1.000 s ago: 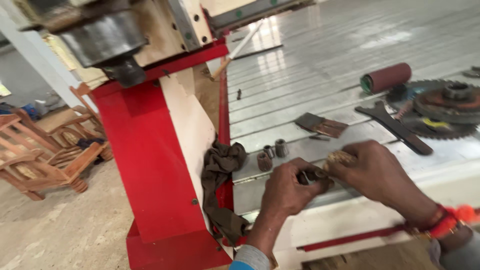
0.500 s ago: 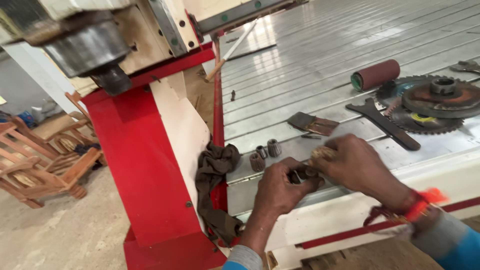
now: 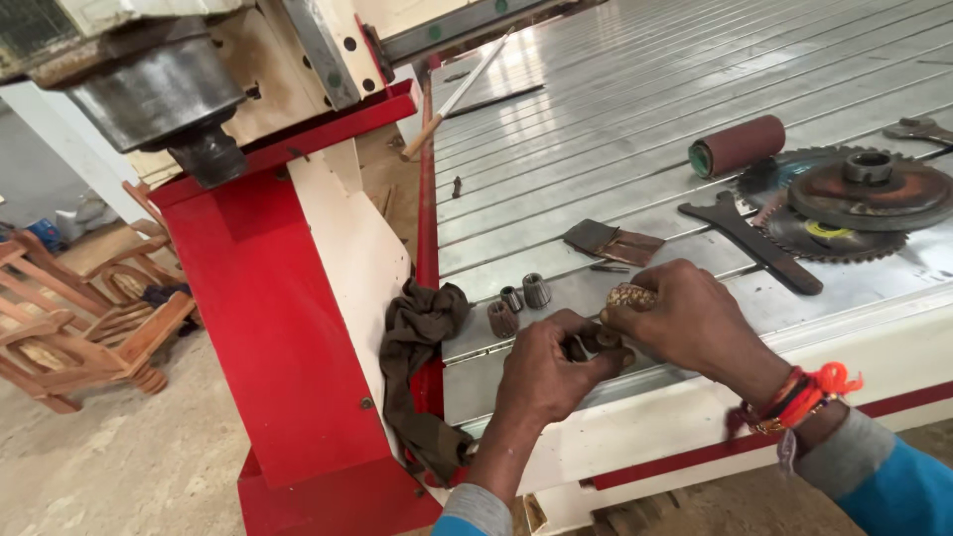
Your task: The person wipes and cleans various metal machine components, including collets and small gears, using a cloth and a brush.
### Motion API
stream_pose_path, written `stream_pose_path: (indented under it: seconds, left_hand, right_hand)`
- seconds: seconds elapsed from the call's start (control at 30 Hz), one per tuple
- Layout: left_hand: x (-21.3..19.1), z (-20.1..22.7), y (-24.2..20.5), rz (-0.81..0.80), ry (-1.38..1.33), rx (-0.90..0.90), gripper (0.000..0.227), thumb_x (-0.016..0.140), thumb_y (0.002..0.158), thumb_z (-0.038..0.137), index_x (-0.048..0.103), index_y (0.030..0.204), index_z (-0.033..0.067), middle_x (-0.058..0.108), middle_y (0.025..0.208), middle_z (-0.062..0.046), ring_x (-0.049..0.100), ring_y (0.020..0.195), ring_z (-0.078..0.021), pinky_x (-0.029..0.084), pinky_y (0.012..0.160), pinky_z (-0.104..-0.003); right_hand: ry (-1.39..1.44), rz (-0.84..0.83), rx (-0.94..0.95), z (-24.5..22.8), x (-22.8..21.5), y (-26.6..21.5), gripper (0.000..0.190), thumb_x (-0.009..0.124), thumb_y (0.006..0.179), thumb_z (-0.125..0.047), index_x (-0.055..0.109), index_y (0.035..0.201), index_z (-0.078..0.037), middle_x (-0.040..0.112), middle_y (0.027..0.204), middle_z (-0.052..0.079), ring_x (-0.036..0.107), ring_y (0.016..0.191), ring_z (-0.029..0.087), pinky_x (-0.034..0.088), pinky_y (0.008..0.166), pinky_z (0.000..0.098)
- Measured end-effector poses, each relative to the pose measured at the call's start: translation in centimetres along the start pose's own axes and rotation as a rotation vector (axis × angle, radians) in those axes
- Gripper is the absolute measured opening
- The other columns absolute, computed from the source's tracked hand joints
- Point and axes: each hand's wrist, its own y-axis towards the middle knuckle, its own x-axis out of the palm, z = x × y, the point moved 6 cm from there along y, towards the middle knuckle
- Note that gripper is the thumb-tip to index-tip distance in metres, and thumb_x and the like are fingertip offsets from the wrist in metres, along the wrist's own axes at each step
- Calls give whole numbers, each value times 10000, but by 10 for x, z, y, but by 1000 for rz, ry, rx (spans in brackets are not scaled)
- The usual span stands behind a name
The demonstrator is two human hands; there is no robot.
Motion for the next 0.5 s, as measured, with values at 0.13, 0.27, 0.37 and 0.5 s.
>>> stream_pose_path:
  seconds: [0.13,0.27,0.37,0.5]
  left_hand:
    - [-5,0,1,-4,-9,17,365,883,721,349,802,953,80,795,861,-66,729,743,-136,568,692,-306]
    - [1,-7,1,-12,-49,-23,388,880,699,374,790,935,80,807,850,-54,748,735,-110,579,685,-287]
    - [-1,-4,1,6,-22,-19,403,885,702,382,792,948,77,798,830,-71,730,725,-137,575,680,-297]
    - [2,-1,0,-7,7,67,395,880,725,404,802,956,94,794,863,-25,731,747,-110,566,705,-278]
  right_hand:
    - [-45,-56,92,5,-2,-7,425,809,778,-441,809,927,-43,776,800,211,777,798,346,583,768,452]
    - [-43,-1,29,3,2,-4,438,771,761,-404,800,1020,-52,768,836,213,767,798,356,583,764,452]
    - [-78,-12,57,2,-4,-12,441,774,780,-436,808,1012,-61,775,831,210,770,808,353,579,785,452]
    - [-70,8,36,4,-1,-2,464,769,763,-427,802,1013,-38,760,825,225,764,792,380,586,766,456]
